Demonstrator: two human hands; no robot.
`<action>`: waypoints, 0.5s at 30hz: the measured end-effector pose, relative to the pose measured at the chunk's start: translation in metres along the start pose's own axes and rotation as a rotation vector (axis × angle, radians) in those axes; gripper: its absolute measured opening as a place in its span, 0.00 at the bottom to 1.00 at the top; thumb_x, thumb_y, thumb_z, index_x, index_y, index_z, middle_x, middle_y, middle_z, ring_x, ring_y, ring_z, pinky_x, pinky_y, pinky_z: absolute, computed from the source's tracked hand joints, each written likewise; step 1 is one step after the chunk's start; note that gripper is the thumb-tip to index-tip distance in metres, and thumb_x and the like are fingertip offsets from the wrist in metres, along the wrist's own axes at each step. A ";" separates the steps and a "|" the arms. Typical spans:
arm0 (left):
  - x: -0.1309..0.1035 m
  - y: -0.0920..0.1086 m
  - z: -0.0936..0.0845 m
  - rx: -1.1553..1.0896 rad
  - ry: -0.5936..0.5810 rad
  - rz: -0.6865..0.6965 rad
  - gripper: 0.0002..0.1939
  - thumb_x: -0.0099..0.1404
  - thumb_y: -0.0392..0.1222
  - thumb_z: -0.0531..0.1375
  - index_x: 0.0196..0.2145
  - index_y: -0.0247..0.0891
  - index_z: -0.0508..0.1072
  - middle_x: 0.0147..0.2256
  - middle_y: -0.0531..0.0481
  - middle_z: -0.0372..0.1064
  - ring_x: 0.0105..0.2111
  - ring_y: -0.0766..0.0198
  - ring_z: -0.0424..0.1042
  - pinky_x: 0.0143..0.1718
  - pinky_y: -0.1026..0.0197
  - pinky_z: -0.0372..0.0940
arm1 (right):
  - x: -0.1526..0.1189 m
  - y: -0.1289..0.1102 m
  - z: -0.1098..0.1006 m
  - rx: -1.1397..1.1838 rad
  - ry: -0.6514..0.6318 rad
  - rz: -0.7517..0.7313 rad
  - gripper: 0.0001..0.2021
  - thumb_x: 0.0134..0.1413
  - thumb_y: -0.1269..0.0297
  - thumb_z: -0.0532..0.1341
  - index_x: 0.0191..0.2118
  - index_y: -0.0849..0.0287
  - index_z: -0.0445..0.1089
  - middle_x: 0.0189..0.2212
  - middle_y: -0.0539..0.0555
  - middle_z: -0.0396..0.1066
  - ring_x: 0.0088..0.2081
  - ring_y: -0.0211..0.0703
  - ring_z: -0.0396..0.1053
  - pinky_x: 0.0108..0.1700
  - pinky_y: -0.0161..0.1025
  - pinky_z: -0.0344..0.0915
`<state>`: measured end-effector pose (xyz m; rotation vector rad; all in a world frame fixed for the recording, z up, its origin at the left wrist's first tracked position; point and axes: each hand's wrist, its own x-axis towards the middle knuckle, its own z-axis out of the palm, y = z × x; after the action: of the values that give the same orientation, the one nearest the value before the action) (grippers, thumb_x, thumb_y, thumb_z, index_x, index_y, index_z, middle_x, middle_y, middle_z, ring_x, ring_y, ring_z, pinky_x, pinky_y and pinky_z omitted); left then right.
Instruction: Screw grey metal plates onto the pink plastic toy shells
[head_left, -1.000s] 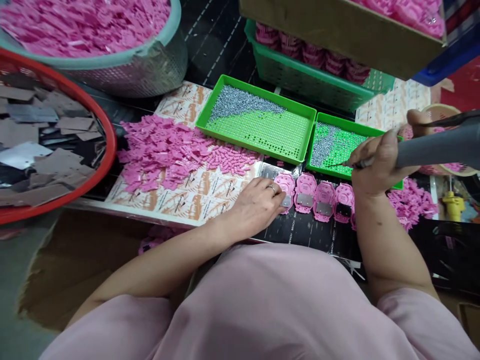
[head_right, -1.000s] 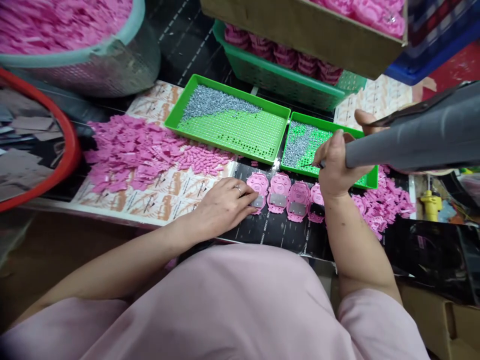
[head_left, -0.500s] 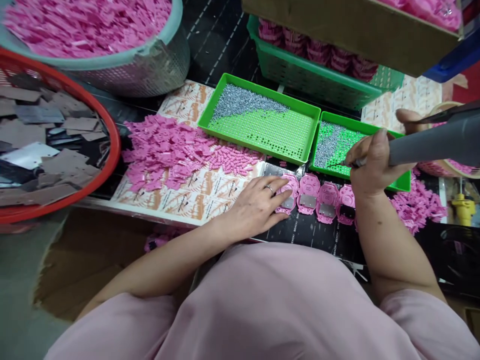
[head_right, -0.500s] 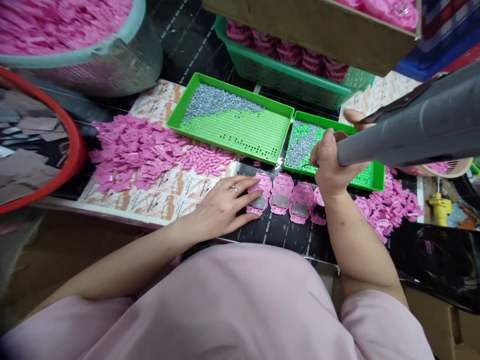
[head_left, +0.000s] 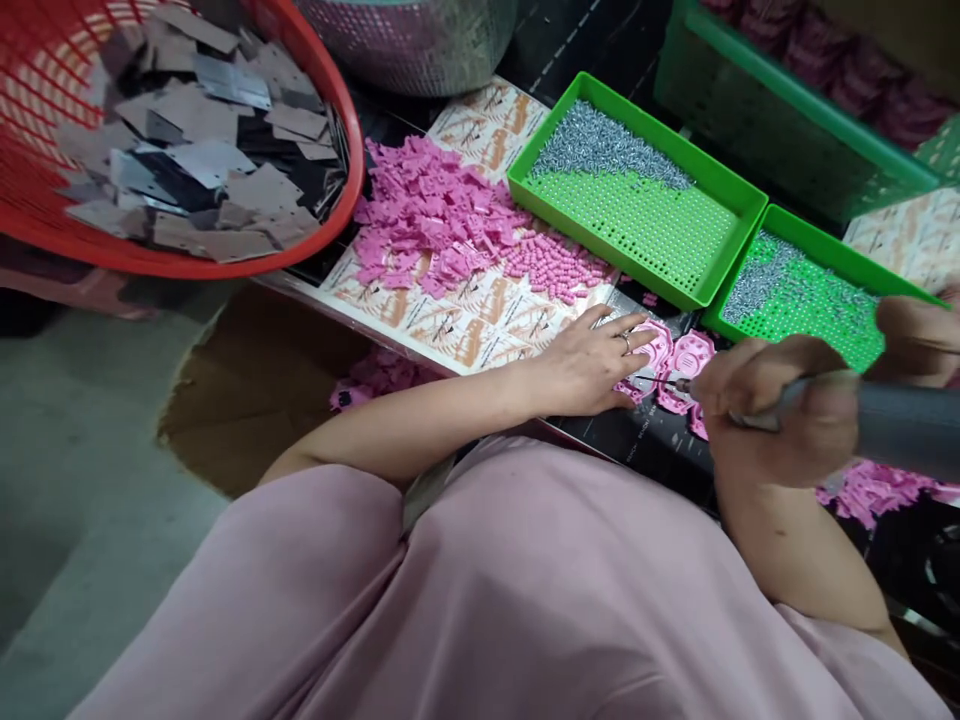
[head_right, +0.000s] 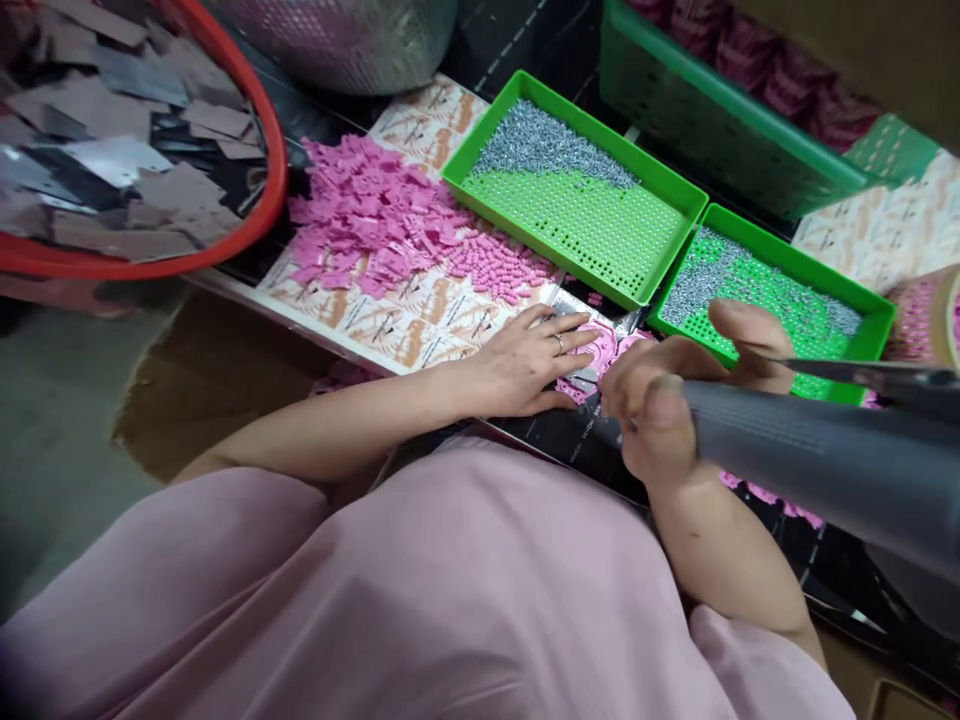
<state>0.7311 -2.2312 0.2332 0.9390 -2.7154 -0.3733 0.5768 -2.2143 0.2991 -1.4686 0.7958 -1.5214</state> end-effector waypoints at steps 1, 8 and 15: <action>0.000 0.000 0.000 -0.001 0.004 0.001 0.22 0.62 0.52 0.64 0.50 0.36 0.74 0.60 0.41 0.64 0.62 0.46 0.58 0.58 0.45 0.51 | 0.001 0.003 0.005 0.025 -0.046 -0.039 0.17 0.55 0.55 0.62 0.22 0.56 0.59 0.12 0.41 0.52 0.12 0.30 0.55 0.12 0.31 0.55; 0.001 -0.001 0.002 -0.016 0.007 -0.004 0.23 0.63 0.53 0.63 0.51 0.35 0.73 0.61 0.41 0.62 0.63 0.46 0.57 0.59 0.43 0.51 | 0.001 0.007 0.006 -0.015 -0.058 0.039 0.24 0.56 0.54 0.60 0.16 0.59 0.55 0.11 0.44 0.50 0.13 0.30 0.56 0.13 0.32 0.53; 0.001 0.000 0.003 -0.009 0.023 -0.005 0.23 0.62 0.52 0.64 0.51 0.37 0.73 0.60 0.42 0.63 0.63 0.46 0.57 0.58 0.42 0.51 | -0.001 0.010 0.008 -0.082 -0.068 0.049 0.24 0.56 0.52 0.60 0.16 0.58 0.55 0.11 0.44 0.51 0.13 0.31 0.55 0.13 0.33 0.52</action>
<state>0.7299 -2.2315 0.2308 0.9426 -2.6887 -0.3732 0.5860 -2.2168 0.2910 -1.5415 0.8566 -1.4090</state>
